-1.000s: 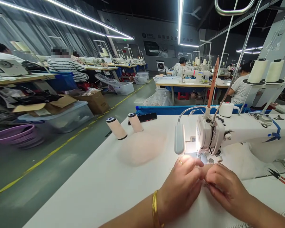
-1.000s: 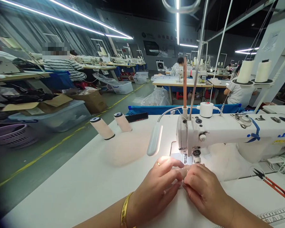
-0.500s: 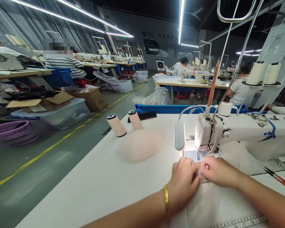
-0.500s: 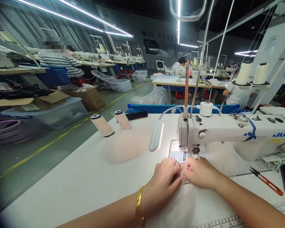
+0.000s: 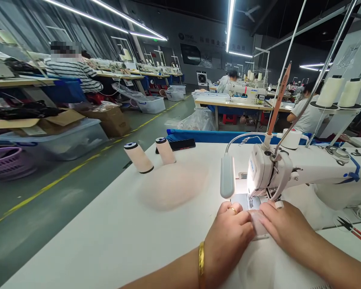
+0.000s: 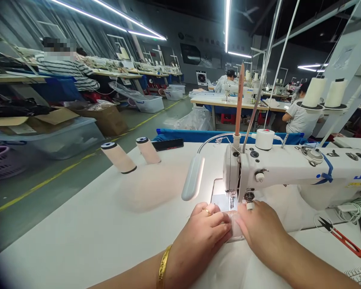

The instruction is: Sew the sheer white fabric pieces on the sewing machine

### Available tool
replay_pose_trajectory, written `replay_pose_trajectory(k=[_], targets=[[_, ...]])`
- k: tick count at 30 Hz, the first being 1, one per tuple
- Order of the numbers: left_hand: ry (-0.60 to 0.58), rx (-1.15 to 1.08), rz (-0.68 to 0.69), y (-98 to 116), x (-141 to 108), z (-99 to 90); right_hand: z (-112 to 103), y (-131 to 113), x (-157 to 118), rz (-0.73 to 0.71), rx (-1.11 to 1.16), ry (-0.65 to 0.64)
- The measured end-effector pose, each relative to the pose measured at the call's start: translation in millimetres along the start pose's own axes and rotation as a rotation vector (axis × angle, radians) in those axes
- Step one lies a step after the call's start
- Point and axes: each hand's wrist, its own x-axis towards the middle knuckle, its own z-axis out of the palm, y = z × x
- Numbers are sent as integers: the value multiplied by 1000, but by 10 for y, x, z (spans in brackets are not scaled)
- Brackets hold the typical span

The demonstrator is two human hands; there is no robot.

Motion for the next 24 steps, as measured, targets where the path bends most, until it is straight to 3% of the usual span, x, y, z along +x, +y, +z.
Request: replay_pose_trajectory(k=[3, 5, 12, 24], targets=[[-42, 31, -30, 14, 11, -7, 102, 14, -101, -299, -61, 199], [-77, 60, -52, 28, 16, -15, 170, 25, -98, -355, -24, 224], [-165, 62, -156, 62, 23, -42, 306, 168, 7, -283, 6, 192], [-142, 112, -168, 39, 50, 14, 371, 253, 15, -231, -66, 232]])
